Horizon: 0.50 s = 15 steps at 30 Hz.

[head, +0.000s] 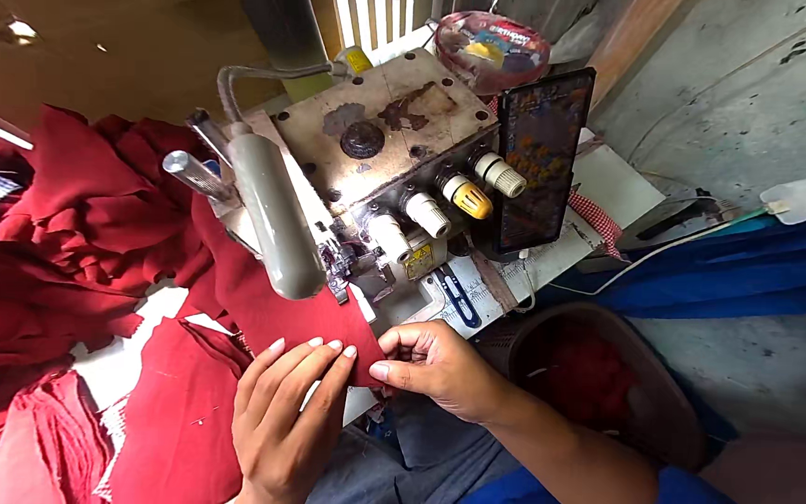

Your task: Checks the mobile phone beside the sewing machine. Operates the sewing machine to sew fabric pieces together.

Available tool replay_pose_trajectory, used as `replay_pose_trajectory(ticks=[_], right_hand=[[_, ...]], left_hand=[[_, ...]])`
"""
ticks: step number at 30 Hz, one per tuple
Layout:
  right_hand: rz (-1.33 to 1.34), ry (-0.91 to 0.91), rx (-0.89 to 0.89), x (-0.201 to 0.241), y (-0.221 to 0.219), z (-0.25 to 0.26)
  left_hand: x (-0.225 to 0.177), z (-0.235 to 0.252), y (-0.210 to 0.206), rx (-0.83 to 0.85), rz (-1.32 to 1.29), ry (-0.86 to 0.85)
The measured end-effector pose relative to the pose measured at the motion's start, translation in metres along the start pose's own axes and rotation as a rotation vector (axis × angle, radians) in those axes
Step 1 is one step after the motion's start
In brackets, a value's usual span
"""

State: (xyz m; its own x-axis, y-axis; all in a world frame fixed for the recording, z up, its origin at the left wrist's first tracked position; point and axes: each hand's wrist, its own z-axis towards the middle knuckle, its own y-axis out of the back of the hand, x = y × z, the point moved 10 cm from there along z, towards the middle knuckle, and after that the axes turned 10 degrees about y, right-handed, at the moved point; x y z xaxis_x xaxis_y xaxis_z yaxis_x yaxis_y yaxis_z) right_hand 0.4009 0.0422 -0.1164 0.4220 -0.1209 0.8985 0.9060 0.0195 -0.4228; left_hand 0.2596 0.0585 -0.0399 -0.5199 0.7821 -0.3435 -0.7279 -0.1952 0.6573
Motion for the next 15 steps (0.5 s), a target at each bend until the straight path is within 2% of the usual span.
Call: replay_pose_trajectory(ticks=[9,15], right_hand=[[0.185,-0.159,-0.056,-0.023,0.007,-0.017],[0.086,-0.084,-0.100,-0.019,0.002,-0.013]], left_hand=[[0.000,-0.006,0.004,0.002,-0.025,0.023],[0.001,-0.006,0.005,0.013,-0.037,0.017]])
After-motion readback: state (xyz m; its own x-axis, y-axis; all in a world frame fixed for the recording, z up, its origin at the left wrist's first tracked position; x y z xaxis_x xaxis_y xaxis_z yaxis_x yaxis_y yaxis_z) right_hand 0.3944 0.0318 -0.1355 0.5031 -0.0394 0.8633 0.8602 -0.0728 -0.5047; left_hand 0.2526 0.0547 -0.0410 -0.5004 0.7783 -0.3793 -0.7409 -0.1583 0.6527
